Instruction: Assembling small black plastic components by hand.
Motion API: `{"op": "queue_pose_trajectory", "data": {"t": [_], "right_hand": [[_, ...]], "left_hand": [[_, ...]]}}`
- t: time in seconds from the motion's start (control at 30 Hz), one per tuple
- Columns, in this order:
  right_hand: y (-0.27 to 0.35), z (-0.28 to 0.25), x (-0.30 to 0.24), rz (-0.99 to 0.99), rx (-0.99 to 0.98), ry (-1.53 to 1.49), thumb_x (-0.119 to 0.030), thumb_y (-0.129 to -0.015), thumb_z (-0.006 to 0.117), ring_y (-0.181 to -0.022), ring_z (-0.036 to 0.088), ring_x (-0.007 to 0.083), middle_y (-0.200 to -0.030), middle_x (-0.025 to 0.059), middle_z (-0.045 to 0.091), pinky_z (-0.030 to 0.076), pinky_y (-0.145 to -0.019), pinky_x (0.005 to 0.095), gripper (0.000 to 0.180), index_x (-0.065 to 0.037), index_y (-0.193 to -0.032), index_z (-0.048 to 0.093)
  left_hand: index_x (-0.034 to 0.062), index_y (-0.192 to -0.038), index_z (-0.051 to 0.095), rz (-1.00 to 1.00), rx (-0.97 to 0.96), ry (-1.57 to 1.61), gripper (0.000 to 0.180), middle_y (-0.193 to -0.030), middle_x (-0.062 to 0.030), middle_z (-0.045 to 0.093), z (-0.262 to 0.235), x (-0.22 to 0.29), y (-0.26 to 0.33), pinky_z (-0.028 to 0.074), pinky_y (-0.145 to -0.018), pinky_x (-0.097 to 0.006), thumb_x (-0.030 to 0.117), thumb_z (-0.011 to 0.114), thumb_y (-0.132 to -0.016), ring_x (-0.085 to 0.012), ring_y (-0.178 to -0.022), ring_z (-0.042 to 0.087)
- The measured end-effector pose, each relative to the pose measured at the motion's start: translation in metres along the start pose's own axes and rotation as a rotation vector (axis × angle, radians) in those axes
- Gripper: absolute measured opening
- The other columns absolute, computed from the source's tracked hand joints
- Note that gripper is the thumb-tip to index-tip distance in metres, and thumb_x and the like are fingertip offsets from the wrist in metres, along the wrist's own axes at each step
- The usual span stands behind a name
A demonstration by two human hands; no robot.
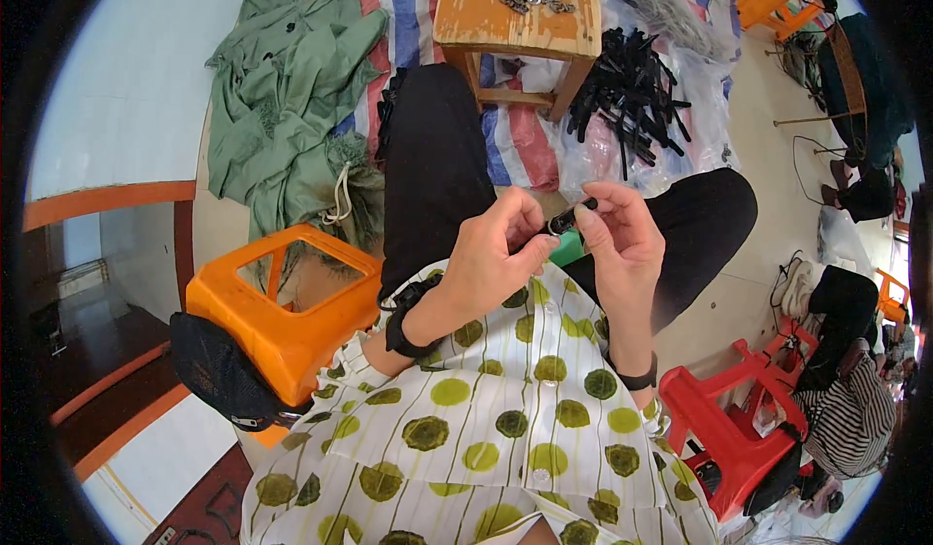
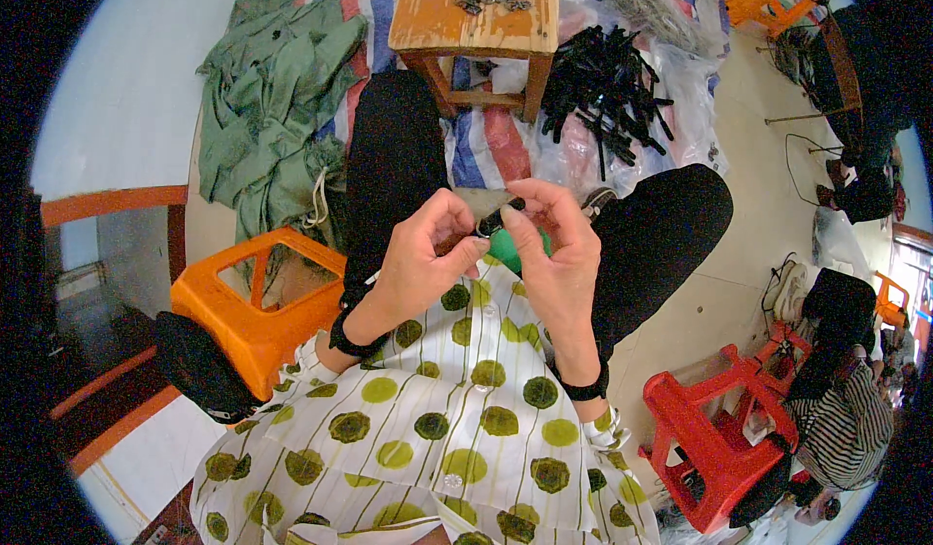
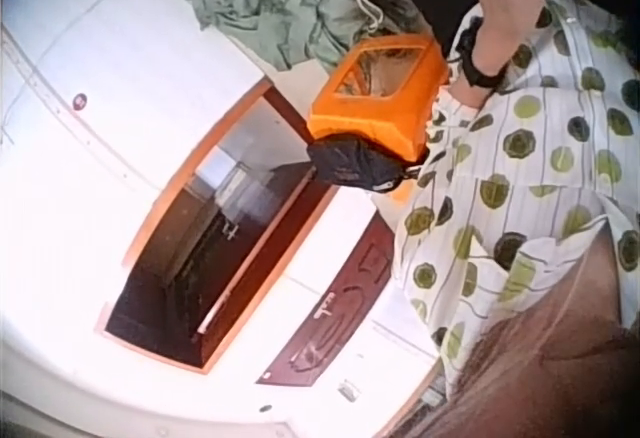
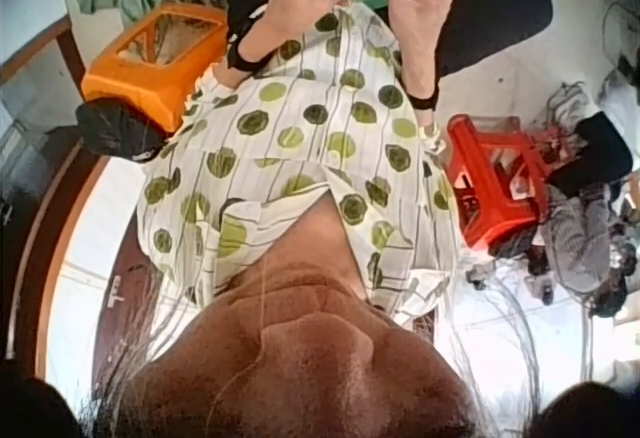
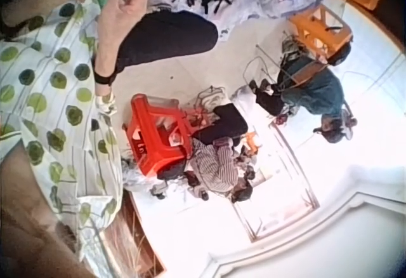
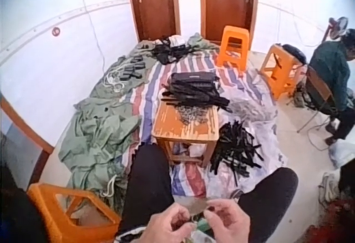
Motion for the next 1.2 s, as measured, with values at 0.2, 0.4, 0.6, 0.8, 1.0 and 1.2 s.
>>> {"op": "queue_pose_trajectory", "data": {"t": [0.2,0.4,0.6,0.8,1.0,1.2], "right_hand": [[0.001,0.000,0.000,-0.006,0.022,0.101,-0.003,-0.079,0.062,-0.076,0.051,0.0069,-0.084,0.0003,0.057,0.042,-0.070,0.0199,0.020,-0.003,-0.099,0.060],[0.002,0.000,-0.003,-0.020,0.038,0.077,-0.002,-0.080,0.062,-0.078,0.053,0.0079,-0.087,0.0017,0.058,0.044,-0.072,0.0210,0.020,-0.002,-0.100,0.060],[-0.005,-0.015,0.008,0.054,0.125,-0.160,-0.027,-0.093,0.048,-0.076,0.057,0.0120,-0.080,0.0052,0.061,0.045,-0.073,0.0242,0.032,0.003,-0.099,0.058],[0.004,0.011,0.039,0.320,-0.151,-0.629,-0.026,-0.091,0.052,-0.063,0.055,0.0093,-0.074,0.0019,0.060,0.045,-0.062,0.0224,0.028,0.000,-0.091,0.061],[-0.007,0.000,0.024,0.145,-0.042,-0.286,-0.020,-0.088,0.058,-0.058,0.045,0.0014,-0.063,-0.0037,0.053,0.034,-0.053,0.0169,0.022,-0.003,-0.075,0.062],[-0.030,-0.007,0.023,0.071,0.033,-0.070,-0.022,-0.086,0.062,-0.054,0.036,0.0004,-0.061,-0.0088,0.045,0.029,-0.046,0.0183,0.026,-0.001,-0.070,0.060]], "left_hand": [[0.0013,-0.087,0.050,-0.266,-0.253,0.183,0.010,-0.072,-0.0052,0.059,0.012,-0.015,0.002,0.044,-0.050,-0.020,0.010,0.053,-0.087,-0.0065,-0.057,0.054],[0.0000,-0.085,0.056,-0.136,-0.172,0.105,0.013,-0.069,-0.0039,0.060,0.007,-0.008,-0.003,0.041,-0.051,-0.021,0.013,0.056,-0.086,-0.0057,-0.058,0.051],[-0.0008,-0.088,0.057,0.256,0.024,-0.145,0.017,-0.074,-0.0036,0.060,-0.007,0.015,0.003,0.043,-0.058,-0.020,0.016,0.054,-0.089,-0.0058,-0.064,0.054],[0.0016,-0.087,0.057,0.279,-0.086,-0.064,0.008,-0.065,-0.0053,0.056,0.011,0.021,0.004,0.041,-0.053,-0.023,0.010,0.057,-0.085,-0.0081,-0.058,0.050],[0.0015,-0.087,0.056,0.073,-0.194,-0.061,0.018,-0.061,0.0022,0.046,0.020,0.004,0.003,0.033,-0.048,-0.019,0.017,0.049,-0.091,-0.0035,-0.053,0.043],[0.0009,-0.090,0.055,-0.104,-0.205,0.181,0.018,-0.056,0.0044,0.039,0.028,-0.012,0.005,0.028,-0.044,-0.021,0.014,0.043,-0.093,-0.0027,-0.048,0.034]]}}
Point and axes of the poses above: each hand's wrist, its own y-axis away from the middle knuckle, its own z-axis out of the palm, x = y × z, the point moved 8 cm from there along -y, towards the middle knuckle
